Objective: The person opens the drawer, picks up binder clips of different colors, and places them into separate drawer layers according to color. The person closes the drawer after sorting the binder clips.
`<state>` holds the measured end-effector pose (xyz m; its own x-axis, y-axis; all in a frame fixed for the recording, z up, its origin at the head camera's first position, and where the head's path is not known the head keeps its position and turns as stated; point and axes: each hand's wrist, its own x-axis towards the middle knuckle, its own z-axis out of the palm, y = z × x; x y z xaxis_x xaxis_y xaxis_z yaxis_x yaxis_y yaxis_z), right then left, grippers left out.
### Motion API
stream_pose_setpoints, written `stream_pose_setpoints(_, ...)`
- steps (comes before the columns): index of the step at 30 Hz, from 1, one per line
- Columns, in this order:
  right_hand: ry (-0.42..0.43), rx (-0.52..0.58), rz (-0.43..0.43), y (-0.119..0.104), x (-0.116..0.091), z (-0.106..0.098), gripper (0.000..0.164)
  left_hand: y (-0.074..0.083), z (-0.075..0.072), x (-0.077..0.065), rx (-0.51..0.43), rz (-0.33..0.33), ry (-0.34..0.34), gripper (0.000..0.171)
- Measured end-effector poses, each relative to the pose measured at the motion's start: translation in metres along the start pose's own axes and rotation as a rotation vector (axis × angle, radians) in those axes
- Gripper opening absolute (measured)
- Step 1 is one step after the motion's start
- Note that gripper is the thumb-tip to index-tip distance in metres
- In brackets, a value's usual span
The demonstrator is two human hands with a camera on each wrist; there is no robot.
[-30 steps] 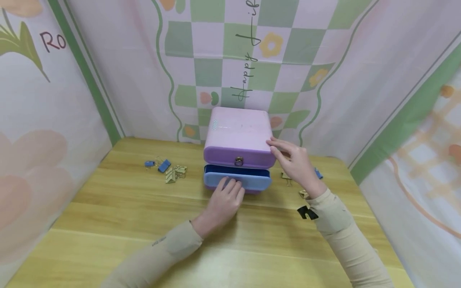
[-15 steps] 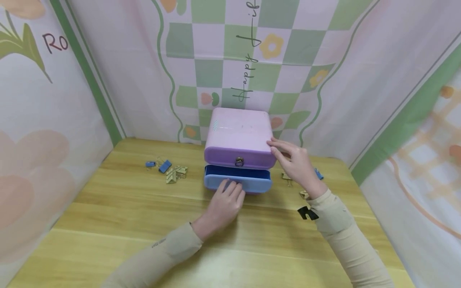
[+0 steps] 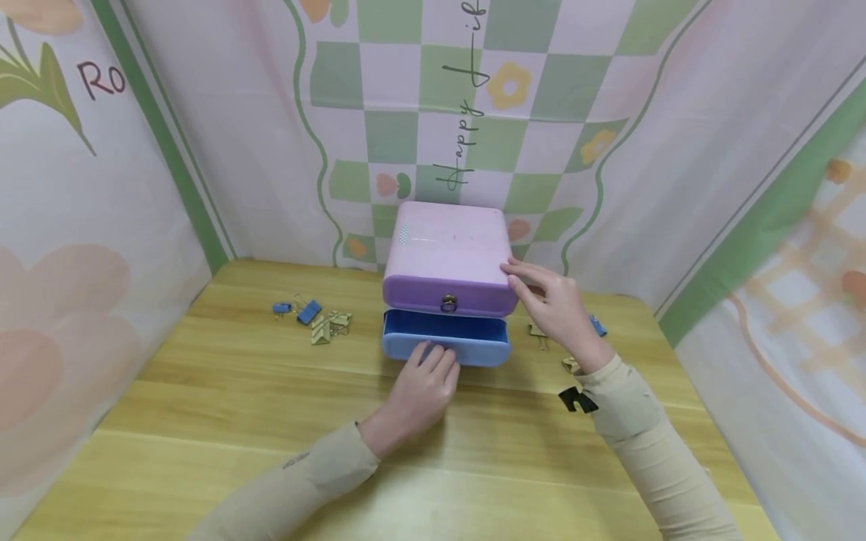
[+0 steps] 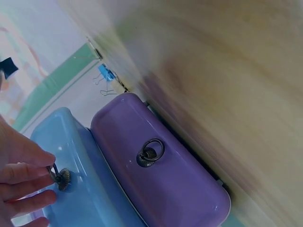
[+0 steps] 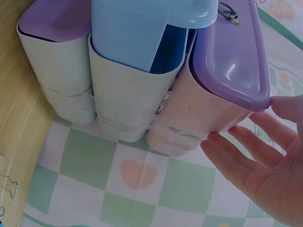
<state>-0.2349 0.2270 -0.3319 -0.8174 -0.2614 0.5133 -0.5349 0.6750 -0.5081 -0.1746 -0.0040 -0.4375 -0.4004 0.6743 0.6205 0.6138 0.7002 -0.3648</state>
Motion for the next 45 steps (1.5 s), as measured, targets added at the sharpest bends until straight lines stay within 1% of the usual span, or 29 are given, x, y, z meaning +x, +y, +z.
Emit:
stream_pose_setpoints(4, -0.002, -0.001, -0.002, 0.0002, 0.0001, 0.0006, 0.031, 0.0010, 0.0002, -0.0010, -0.003, -0.004, 0.000, 0.040)
stream_pose_setpoints(11, 0.002, 0.009, -0.013, 0.0005, 0.0001, 0.0009, 0.030, 0.0016, 0.0011, -0.0023, 0.012, 0.005, 0.032, 0.041)
stream_pose_setpoints(14, 0.003, 0.009, -0.017, 0.0005, 0.0003, 0.0005, 0.030, 0.0015, 0.0014, -0.0028, 0.012, 0.010, 0.024, 0.042)
stream_pose_setpoints(19, 0.003, 0.008, -0.019, -0.0001, 0.0009, -0.0003, 0.030, 0.0012, 0.0007, -0.0038, -0.016, 0.014, 0.003, 0.039)
stream_pose_setpoints(25, 0.002, 0.005, -0.016, 0.0000, 0.0012, -0.0004, 0.030, 0.0006, 0.0006, -0.0043, -0.018, 0.015, 0.005, 0.039)
stream_pose_setpoints(35, 0.006, 0.001, -0.019, 0.0009, 0.0008, 0.0008, 0.030, 0.0009, 0.0018, -0.0051, -0.028, 0.010, 0.000, 0.034)
stream_pose_setpoints(41, 0.006, 0.003, -0.010, -0.0006, 0.0005, 0.0002, 0.031, 0.0014, 0.0034, -0.0066, -0.023, 0.007, 0.045, 0.032)
stream_pose_setpoints(45, 0.002, 0.002, -0.005, -0.0022, -0.0002, -0.0004, 0.031, 0.0017, 0.0043, -0.0088, -0.023, 0.007, 0.061, 0.034)
